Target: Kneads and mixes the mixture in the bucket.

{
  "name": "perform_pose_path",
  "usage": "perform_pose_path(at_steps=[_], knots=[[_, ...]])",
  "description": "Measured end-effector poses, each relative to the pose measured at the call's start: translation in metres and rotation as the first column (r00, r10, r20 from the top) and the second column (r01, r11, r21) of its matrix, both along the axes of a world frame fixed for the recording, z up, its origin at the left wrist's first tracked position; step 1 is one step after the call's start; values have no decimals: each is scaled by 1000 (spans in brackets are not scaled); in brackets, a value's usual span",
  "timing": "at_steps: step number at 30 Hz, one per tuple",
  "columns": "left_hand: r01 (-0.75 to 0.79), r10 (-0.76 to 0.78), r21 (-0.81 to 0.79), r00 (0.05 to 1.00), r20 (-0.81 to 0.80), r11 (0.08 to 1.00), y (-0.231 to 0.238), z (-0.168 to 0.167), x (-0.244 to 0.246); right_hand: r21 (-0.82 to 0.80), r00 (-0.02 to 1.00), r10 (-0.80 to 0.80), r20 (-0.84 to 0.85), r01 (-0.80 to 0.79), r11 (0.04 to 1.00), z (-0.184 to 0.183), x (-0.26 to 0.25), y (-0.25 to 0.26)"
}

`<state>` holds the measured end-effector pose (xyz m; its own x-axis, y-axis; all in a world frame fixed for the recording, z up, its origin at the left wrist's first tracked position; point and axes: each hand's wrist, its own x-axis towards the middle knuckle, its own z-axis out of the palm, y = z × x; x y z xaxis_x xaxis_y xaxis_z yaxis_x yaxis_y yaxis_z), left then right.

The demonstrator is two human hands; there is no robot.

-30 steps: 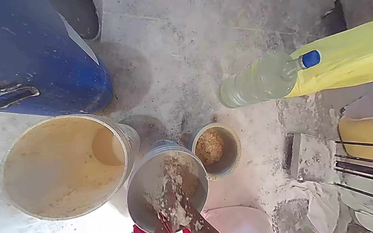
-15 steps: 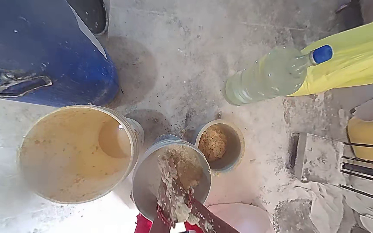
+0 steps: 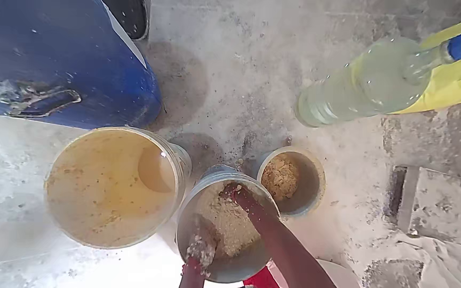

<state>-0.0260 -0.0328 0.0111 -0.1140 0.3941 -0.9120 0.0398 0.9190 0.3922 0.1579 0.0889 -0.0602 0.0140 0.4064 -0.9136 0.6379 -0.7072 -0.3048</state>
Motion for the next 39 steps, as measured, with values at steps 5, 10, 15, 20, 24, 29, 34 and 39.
perform_pose_path(at_steps=[5,10,15,20,24,29,34,39], knots=[[738,-744,-96,664,-78,668,-2,-32,14,-249,999,-40,-6,37,968,2,-18,-25],[870,-886,-167,457,-81,464,-5,-24,17,-93,966,-249,-67,242,966,46,-6,-110],[851,-875,-236,485,11,468,1,14,37,-79,856,-486,-176,479,874,50,-15,-154],[762,-771,-211,634,55,612,11,42,45,-91,796,-503,-338,504,859,63,-12,-144],[843,-843,-174,529,96,510,23,42,43,23,869,-289,-403,325,945,25,-15,-149],[752,-756,-165,652,51,638,24,42,39,22,886,-203,-417,233,972,33,-4,-175],[660,-668,-157,744,4,735,28,11,20,244,961,78,-264,-12,970,39,-11,-129],[845,-882,-274,470,-33,460,76,-15,9,-113,963,-63,-261,35,993,80,25,-43]])
